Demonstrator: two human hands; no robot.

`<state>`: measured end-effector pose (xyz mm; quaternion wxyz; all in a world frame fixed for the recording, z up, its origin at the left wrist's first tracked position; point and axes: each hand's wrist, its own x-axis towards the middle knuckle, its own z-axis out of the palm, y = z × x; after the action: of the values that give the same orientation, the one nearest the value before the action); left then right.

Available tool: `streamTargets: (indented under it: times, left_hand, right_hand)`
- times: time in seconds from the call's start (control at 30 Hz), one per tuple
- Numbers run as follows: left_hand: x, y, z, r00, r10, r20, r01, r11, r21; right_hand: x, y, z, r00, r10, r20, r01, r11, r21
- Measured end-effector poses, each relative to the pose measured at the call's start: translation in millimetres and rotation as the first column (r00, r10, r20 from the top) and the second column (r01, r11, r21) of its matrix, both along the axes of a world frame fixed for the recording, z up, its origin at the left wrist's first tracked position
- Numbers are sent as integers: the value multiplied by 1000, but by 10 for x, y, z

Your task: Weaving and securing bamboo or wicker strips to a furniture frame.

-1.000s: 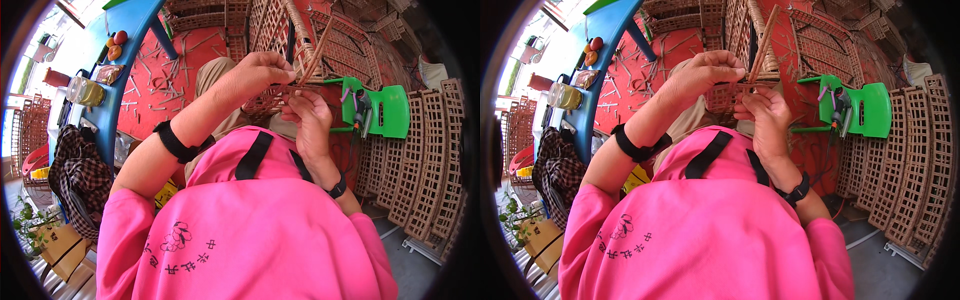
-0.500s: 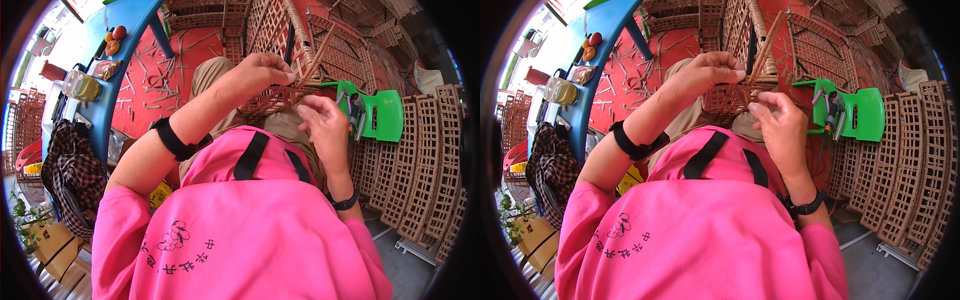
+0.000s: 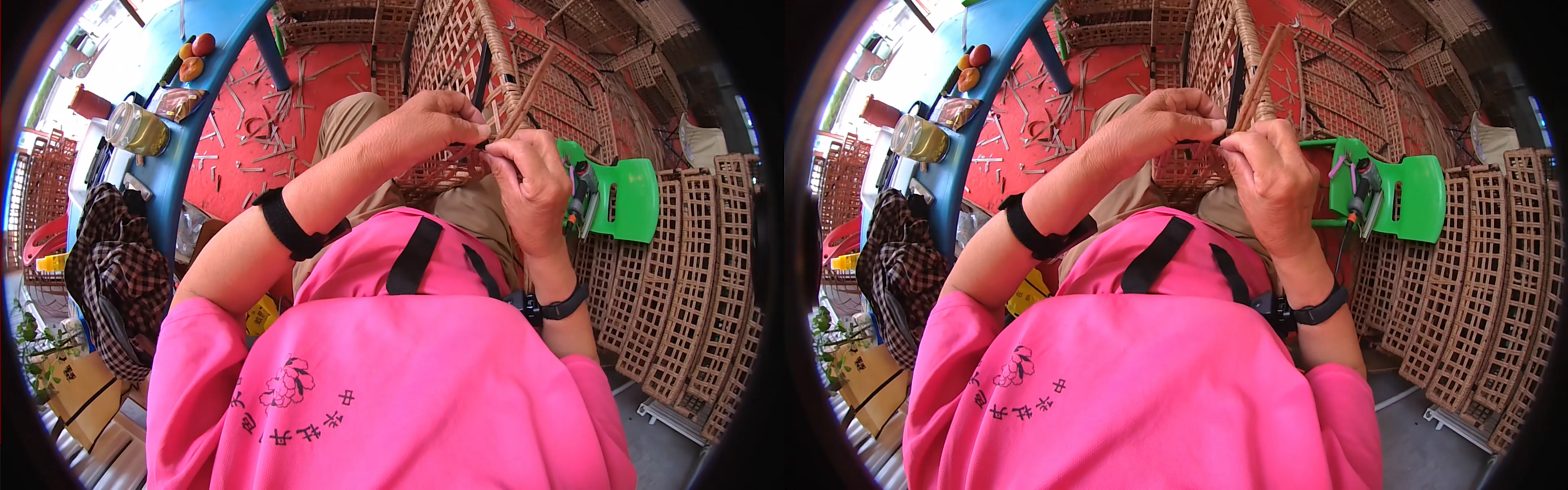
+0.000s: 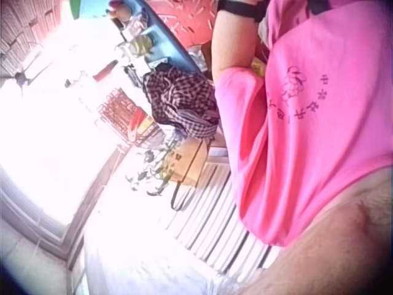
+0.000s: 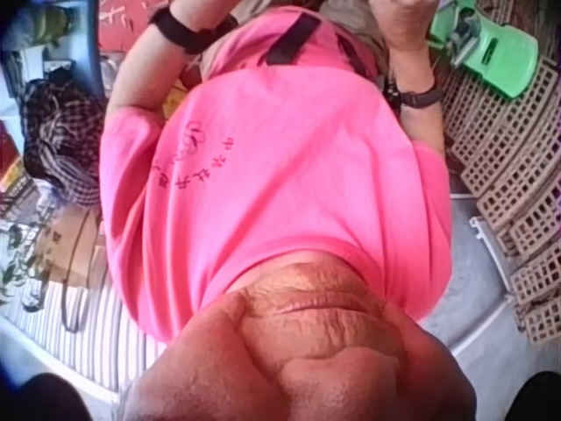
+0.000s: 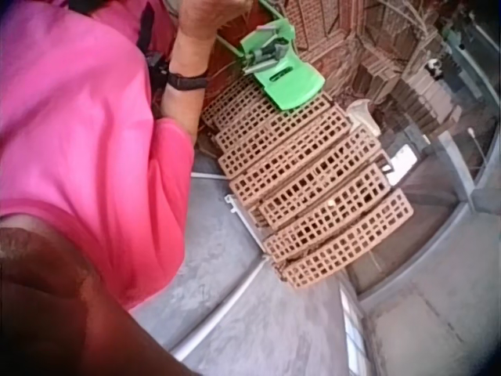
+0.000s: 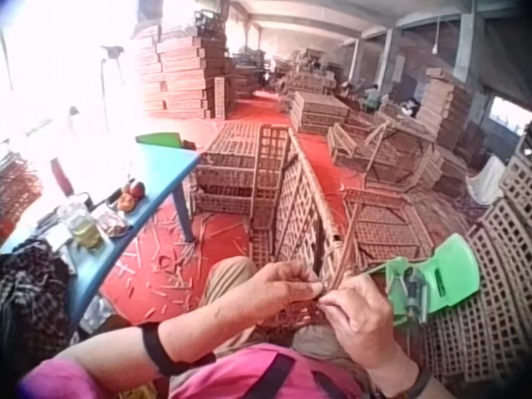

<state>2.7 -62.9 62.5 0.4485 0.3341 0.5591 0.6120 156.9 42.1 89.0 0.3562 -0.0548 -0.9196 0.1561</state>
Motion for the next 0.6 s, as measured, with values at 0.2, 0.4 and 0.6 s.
streamTargets:
  times: [0.2, 0.4, 0.6]
  left_hand:
    - [-1, 10, -9, 1000, -2, -7, 2, 1000, -4]
    - [6, 22, -7, 1000, 4, -21, -4, 1000, 2]
    - [3, 19, 26, 995, -22, -97, 19, 999, -27]
  right_hand:
    - [8, 77, 91, 973, 180, -143, -182, 983, -1]
    - [125, 64, 238, 954, 171, -246, -234, 937, -258]
    - [195, 22, 310, 928, 152, -341, -313, 815, -488]
